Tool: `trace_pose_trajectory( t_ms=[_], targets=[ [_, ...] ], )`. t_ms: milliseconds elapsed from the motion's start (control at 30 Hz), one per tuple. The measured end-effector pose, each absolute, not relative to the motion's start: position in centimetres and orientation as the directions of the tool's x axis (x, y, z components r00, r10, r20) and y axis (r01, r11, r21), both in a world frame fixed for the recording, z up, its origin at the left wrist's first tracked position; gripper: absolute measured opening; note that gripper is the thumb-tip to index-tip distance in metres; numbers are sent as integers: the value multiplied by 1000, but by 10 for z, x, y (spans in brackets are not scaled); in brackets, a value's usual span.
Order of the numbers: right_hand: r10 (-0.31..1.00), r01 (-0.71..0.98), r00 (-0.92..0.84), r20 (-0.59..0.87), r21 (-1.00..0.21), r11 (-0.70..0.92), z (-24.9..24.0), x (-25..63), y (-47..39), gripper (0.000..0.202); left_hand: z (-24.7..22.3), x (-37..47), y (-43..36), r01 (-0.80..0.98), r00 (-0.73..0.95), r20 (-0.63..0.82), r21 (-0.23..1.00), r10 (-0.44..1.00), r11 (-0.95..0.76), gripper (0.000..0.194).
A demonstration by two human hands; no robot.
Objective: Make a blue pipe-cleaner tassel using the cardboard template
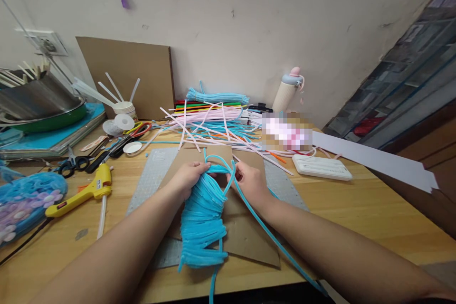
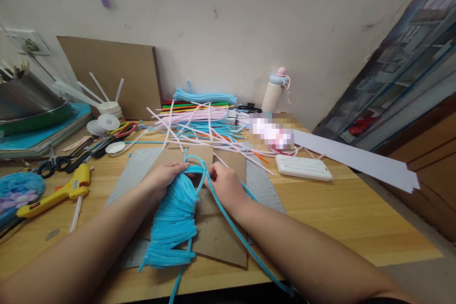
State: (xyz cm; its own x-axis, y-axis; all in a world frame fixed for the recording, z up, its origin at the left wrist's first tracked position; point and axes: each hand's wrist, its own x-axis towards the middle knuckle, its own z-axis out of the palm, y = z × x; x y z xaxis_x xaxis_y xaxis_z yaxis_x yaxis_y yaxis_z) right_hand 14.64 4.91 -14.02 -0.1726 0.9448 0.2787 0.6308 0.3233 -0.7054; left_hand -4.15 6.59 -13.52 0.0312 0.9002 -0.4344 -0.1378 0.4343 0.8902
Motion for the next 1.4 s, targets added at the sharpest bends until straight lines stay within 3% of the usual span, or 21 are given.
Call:
trace_pose_trajectory(
  t_ms=[67,133,233,300,367,467,600,733,833,933,1000,1067,1133,1200,1267,1400],
  targets=[
    [935,611,-222,276,-708,354,-138,147,47,19,-134,-44,67,-106,73,-438,890,896,443,28],
    [948,515,-222,227,-798,312,-136,148,48,23,-132,-46,68,-76,111,-443,889,890,452,30],
    [997,197,-79,-5,-980,11,-135,152,56,29,-128,-48,67,-33,165,-438,893,884,448,32],
    [984,5,-71,-162,-987,-162,-136,155,63,31,-126,-47,66,-6,186,-423,902,887,432,33],
    [964,-55,-153,-216,-972,-227,-136,156,67,34,-126,-46,64,22,198,-411,910,890,415,32],
    [955,-51,-209,-212,-973,-227,-137,159,71,33,-127,-46,64,64,216,-402,915,890,398,30],
    [977,-17,-74,-201,-979,-202,-136,170,81,28,-132,-49,67,92,215,-393,919,894,382,32],
    [986,121,17,-168,-978,-169,-129,190,92,29,-130,-51,67,112,222,-400,916,889,385,40],
    [992,326,127,23,-945,-20,-121,205,94,33,-118,-52,62,83,311,-400,915,862,395,43],
    [947,566,107,302,-802,192,-116,210,93,28,-106,-56,58,47,478,-366,919,798,393,49],
    [960,519,38,276,-827,217,-116,206,92,29,-101,-59,56,51,546,-342,925,764,378,60],
    [995,338,-54,84,-936,98,-118,200,89,31,-100,-61,55,109,543,-349,931,763,348,72],
    [969,177,-212,-125,-980,-87,-119,191,84,31,-102,-62,55,237,457,-374,926,807,295,80],
    [909,129,-347,-232,-971,-199,-120,184,77,29,-103,-60,54,361,326,-352,904,877,228,81],
    [890,133,-383,-248,-968,-213,-117,179,71,29,-100,-55,53,388,235,-268,907,934,163,70],
    [942,76,-322,-99,-994,-78,-92,181,59,23,-78,-47,49,207,222,-155,972,963,109,38]
  ],
)
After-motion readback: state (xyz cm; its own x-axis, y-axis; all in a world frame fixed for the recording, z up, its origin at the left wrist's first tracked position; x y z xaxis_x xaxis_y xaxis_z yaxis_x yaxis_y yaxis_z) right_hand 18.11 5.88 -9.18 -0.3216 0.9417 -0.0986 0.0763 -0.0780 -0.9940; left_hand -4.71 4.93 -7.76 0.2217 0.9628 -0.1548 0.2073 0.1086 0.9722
